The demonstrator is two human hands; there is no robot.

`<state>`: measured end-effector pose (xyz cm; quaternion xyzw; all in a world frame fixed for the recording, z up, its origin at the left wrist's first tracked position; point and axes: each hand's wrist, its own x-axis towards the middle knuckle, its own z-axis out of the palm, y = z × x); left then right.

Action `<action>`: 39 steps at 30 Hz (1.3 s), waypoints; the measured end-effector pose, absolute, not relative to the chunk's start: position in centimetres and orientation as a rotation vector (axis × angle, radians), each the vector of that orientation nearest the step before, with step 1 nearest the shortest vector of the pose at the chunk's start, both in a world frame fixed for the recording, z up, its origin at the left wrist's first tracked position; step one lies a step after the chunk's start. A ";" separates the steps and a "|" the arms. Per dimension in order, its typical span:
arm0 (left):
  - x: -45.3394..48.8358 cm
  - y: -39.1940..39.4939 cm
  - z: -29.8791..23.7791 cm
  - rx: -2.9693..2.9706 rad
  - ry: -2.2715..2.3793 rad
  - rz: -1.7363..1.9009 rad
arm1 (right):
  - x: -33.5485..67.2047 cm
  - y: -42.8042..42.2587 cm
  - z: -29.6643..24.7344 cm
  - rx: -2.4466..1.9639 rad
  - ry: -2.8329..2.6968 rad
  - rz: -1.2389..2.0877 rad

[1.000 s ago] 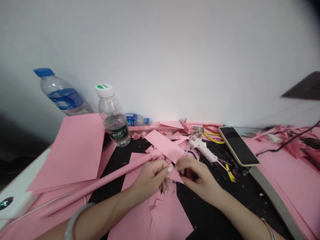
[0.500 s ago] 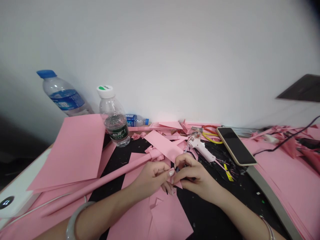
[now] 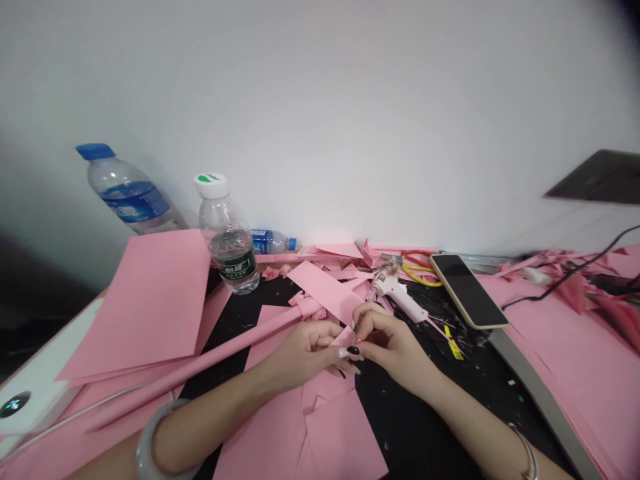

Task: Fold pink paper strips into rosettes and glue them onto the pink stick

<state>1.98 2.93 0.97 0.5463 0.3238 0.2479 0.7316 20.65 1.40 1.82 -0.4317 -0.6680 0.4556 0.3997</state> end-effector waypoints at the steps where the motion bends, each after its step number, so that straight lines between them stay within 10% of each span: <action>1: 2.0 2.9 1.0 1.211 0.720 0.548 | 20.6 1.4 1.8 -1.089 -1.676 1.152; 39: 1.7 2.5 0.5 1.188 0.706 0.529 | 19.4 0.6 1.6 -1.246 -1.604 1.072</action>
